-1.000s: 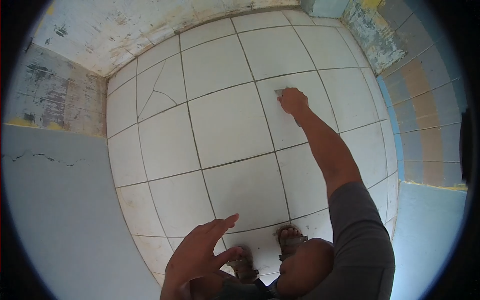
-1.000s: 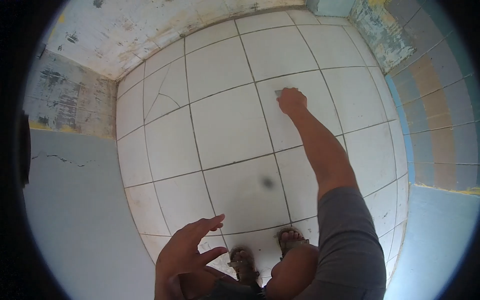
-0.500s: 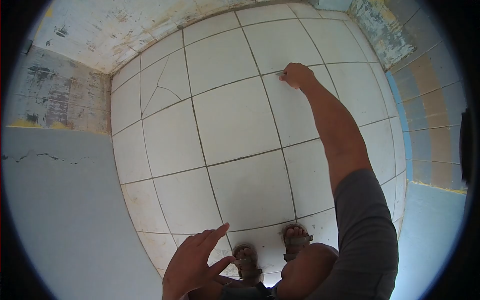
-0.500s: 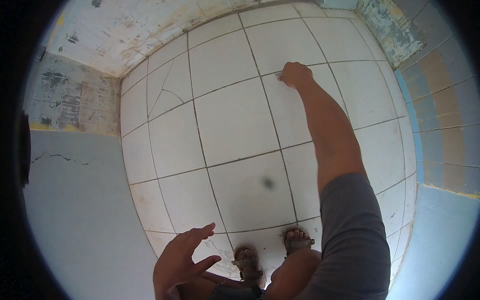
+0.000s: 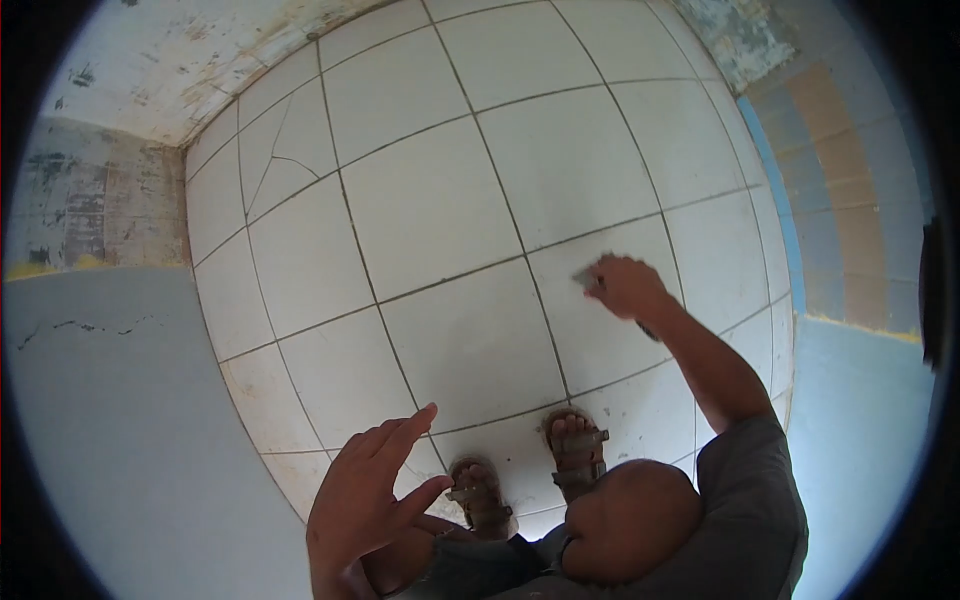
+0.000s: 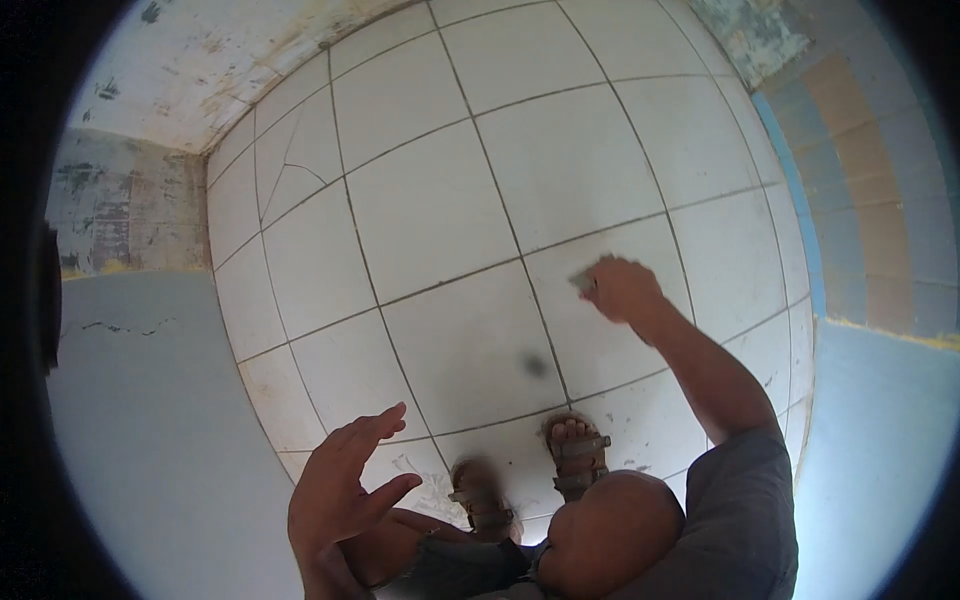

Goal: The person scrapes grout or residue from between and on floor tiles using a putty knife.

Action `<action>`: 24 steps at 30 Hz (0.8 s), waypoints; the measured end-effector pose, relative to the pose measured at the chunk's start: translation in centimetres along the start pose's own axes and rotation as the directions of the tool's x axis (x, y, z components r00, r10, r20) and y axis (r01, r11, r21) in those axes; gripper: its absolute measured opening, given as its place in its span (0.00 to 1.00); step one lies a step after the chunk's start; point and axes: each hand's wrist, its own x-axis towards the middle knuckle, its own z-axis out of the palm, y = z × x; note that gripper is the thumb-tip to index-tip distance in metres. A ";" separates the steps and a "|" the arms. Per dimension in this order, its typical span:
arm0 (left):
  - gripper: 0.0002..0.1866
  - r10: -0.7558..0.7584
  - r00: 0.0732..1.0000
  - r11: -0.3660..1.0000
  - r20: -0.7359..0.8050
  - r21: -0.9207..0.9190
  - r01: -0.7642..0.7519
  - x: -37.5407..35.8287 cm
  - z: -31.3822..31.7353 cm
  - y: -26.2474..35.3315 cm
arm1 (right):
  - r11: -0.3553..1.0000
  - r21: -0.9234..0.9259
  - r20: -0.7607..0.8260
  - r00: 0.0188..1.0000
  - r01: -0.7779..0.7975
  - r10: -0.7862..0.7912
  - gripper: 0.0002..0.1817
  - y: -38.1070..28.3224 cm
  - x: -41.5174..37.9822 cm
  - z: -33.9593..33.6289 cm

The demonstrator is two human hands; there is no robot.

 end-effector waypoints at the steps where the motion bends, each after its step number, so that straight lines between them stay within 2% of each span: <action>1: 0.42 0.004 1.000 1.000 0.014 0.007 -0.005 0.0 0.2 0.3 | 0.999 0.039 -0.077 0.997 0.006 -0.004 0.23 0.0 0.6 -1.1; 2: 0.42 0.024 1.000 1.000 0.010 0.003 -0.024 -0.2 0.4 0.7 | 0.996 0.024 -0.200 0.976 0.091 -0.085 0.23 -0.4 1.5 -2.4; 3: 0.42 0.044 0.999 0.999 0.002 0.000 -0.044 -0.3 0.6 1.0 | 0.988 0.093 -0.247 0.964 0.127 -0.100 0.21 -1.3 2.8 -4.0; 5: 0.42 0.050 0.999 0.999 0.000 -0.006 -0.050 -0.4 1.0 1.1 | 0.989 0.066 -0.263 0.958 0.136 -0.114 0.21 -3.4 6.6 -5.6; 8: 0.43 0.042 0.998 0.997 -0.041 -0.063 -0.044 -0.7 1.5 0.5 | 0.982 0.157 -0.164 0.983 0.104 -0.078 0.22 -6.2 10.3 -5.1; 10: 0.43 0.040 0.998 0.994 -0.052 -0.099 -0.045 -1.5 1.3 0.1 | 0.996 0.017 -0.072 0.994 0.086 -0.085 0.24 -6.9 9.9 -3.4; 13: 0.44 0.032 0.990 0.998 -0.134 -0.057 -0.040 -2.5 0.7 -0.5 | 0.993 -0.067 -0.031 0.994 0.099 -0.101 0.25 -3.3 3.2 3.9; 14: 0.44 0.053 0.990 0.994 -0.130 -0.091 -0.065 -3.0 0.5 -0.6 | 0.990 -0.080 0.045 0.992 0.119 -0.116 0.24 -2.4 -1.1 4.7; 15: 0.43 0.071 0.990 0.987 -0.119 -0.133 -0.086 -3.5 0.7 -0.6 | 0.995 -0.064 0.080 0.994 0.074 -0.069 0.23 -1.2 -4.3 6.9; 16: 0.43 0.074 0.990 0.985 -0.116 -0.147 -0.091 -3.7 0.8 -0.5 | 0.998 0.022 -0.001 0.998 0.056 -0.056 0.26 0.1 -7.7 9.1; 17: 0.45 0.104 0.987 0.987 -0.119 -0.113 -0.118 -3.6 0.8 -0.3 | 0.997 0.059 0.069 0.997 -0.051 0.047 0.28 0.4 -10.4 9.7; 20: 0.46 0.187 0.977 0.980 -0.103 -0.047 -0.192 -3.0 0.9 0.5 | 0.990 0.125 0.107 0.993 -0.061 0.048 0.30 1.9 -13.5 10.9; 22: 0.46 0.229 0.970 0.973 -0.083 -0.016 -0.231 -2.8 1.1 1.2 | 0.986 0.152 0.048 0.997 -0.070 0.063 0.29 0.5 -12.7 8.9; 24: 0.47 0.260 0.965 0.966 -0.034 -0.007 -0.260 -2.4 1.7 1.4 | 0.971 0.241 -0.213 0.976 -0.001 0.054 0.28 -0.8 -9.9 6.4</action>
